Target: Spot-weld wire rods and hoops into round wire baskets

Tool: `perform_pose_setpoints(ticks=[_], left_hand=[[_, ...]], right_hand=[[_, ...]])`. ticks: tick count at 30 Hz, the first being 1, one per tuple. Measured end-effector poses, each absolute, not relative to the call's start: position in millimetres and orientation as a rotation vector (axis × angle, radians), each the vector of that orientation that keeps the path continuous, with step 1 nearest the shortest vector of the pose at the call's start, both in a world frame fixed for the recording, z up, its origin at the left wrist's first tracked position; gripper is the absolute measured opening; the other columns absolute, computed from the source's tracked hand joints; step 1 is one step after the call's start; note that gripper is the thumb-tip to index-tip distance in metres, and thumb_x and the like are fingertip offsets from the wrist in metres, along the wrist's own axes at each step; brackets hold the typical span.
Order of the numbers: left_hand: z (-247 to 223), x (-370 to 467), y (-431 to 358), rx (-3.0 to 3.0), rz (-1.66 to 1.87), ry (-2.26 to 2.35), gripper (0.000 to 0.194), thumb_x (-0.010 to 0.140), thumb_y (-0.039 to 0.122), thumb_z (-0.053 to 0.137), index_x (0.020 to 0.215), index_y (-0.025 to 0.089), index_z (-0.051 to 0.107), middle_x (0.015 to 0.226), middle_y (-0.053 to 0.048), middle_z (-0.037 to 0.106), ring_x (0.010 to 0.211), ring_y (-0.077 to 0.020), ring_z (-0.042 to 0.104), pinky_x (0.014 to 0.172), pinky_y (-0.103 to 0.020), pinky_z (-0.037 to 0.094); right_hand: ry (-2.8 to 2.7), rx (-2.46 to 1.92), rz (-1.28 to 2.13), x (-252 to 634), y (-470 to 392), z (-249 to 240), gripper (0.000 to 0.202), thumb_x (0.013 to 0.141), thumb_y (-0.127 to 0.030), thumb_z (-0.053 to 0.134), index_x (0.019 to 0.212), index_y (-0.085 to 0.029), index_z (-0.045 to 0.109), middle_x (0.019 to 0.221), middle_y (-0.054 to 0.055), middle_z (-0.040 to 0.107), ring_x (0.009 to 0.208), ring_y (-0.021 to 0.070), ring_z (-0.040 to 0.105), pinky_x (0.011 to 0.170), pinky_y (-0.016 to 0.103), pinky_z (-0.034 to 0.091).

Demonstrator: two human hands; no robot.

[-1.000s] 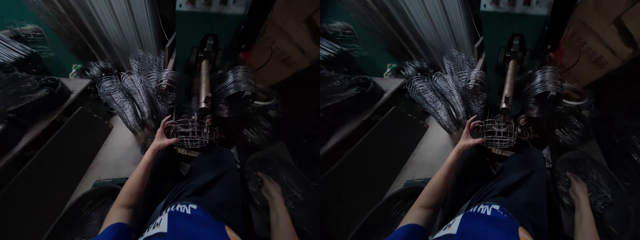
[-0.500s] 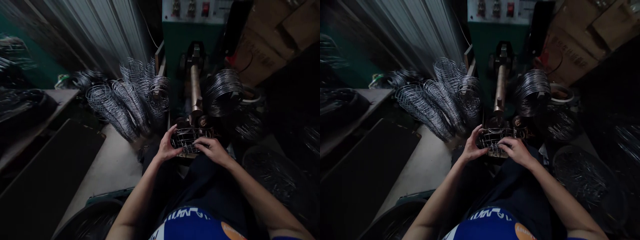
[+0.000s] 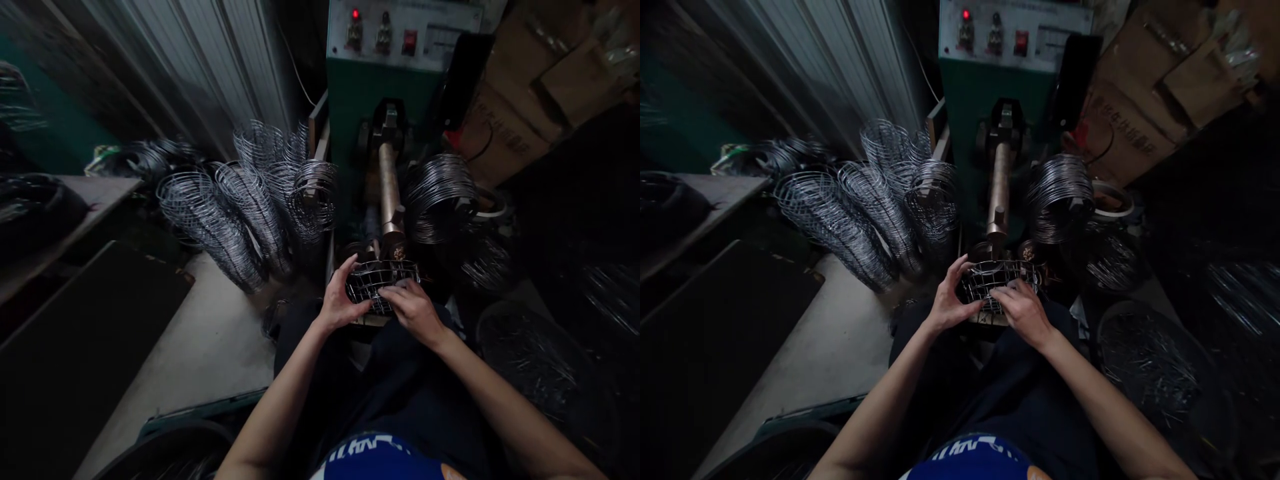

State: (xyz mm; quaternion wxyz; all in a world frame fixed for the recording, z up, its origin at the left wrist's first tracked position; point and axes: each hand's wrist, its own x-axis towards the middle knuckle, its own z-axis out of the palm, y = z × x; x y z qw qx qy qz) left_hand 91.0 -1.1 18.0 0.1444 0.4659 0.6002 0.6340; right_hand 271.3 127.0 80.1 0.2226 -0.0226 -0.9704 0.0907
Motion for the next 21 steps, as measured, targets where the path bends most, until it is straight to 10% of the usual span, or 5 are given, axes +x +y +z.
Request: perform_pose_setpoints(ticks=[21], left_hand=[[25.6,70.3,30.4,1.368,1.875,1.714,0.106,0.065,0.024,0.087,0.155,0.025,0.030,0.134,-0.011,0.061,0.121,-0.0260,0.063,0.107,-0.044,0.052]], right_hand=[[-2.483,-0.317,0.256,243.5,151.0,74.7,0.005,0.101,-0.024,0.060,0.101,-0.020,0.064,0.097,0.008,0.063,0.096,0.0272,0.057,0.088,0.043,0.051]])
